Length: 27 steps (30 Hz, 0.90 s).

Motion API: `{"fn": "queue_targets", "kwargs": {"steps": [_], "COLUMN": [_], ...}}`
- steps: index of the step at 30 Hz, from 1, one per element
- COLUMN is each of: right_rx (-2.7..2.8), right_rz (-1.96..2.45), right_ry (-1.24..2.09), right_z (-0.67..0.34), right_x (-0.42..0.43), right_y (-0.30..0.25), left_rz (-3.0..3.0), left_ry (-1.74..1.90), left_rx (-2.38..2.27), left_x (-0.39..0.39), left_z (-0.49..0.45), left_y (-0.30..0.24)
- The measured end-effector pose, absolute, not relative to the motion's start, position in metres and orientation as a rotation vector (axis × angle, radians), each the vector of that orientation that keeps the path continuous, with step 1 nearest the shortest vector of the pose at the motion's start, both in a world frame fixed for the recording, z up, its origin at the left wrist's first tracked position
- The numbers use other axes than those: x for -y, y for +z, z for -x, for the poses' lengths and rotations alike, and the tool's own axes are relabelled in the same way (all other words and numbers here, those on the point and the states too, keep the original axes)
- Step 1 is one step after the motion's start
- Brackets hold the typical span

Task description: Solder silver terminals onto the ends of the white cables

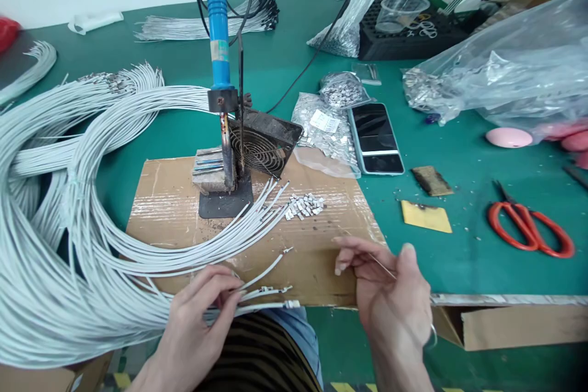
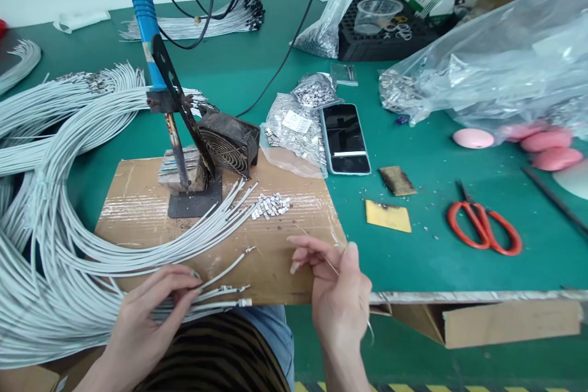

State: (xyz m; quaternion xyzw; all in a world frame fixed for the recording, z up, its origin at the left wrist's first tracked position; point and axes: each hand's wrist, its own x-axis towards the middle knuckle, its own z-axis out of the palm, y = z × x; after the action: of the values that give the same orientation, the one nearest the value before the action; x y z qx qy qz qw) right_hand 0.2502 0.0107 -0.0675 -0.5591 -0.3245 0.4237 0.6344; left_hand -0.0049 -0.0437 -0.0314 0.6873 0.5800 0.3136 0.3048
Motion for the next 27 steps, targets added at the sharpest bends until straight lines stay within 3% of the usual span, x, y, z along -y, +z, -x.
{"fn": "queue_targets", "kwargs": {"steps": [9, 27], "right_rx": [0.815, 0.88], "right_rz": [1.33, 1.32], "right_ry": [0.974, 1.0], "right_z": [-0.243, -0.245], "right_x": [-0.006, -0.006], "right_y": [-0.067, -0.067], "left_rz": [-2.445, -2.703], "left_ry": [0.705, 0.616], "left_rx": [-1.864, -1.828], "left_x": [0.044, 0.043], "left_z": [0.035, 0.061], "left_y": [-0.049, -0.044]}}
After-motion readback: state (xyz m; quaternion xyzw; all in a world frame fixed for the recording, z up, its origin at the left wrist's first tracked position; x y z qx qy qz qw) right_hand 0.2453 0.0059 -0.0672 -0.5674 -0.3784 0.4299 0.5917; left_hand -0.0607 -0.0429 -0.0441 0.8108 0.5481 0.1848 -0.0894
